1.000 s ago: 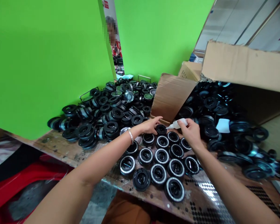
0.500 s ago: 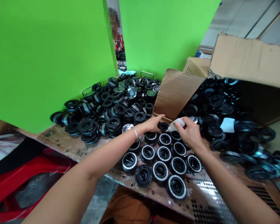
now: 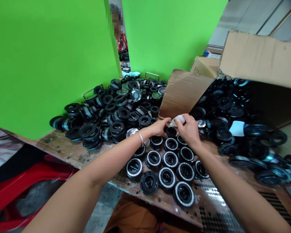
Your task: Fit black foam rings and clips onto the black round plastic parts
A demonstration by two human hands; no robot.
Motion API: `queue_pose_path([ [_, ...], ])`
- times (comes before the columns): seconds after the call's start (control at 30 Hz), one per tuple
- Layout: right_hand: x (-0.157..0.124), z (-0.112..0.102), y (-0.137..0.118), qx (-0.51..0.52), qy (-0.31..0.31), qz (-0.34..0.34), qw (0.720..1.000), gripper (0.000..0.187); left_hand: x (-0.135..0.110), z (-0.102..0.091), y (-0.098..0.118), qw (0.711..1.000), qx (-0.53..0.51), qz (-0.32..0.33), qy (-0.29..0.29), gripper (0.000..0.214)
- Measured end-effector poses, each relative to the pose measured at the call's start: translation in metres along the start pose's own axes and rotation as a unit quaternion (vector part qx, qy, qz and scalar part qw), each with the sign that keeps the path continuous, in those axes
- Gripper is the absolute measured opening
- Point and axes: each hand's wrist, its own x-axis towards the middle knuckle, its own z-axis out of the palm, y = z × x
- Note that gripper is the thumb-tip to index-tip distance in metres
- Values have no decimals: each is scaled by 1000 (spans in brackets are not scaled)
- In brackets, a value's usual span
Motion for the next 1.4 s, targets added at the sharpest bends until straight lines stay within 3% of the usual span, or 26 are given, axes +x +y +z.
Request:
queue_pose_path([
  [0.33,0,4,-1,-77,18,-35,996,12,1,1,-1,1000,-4,9,4,101],
  [0.8,6,-9,25,60,35,143,987,29,0,0,3,1000,8,-10,-10,101],
  [0.9,6,-19,35,167,62,235,955,32,-1,0,3,1000,10,-6,-6,100],
  [1.0,-1,-34,41,331,53,338,879,31,-3,1,3,1000,12,-1,0,98],
  [1.1,-18,-52,44,443,27,376,813,29,-4,2,4,1000,12,4,3,94],
  [1.4,-66,-89,53,508,23,422,751,20,-6,-2,11,999,35,-6,3,93],
])
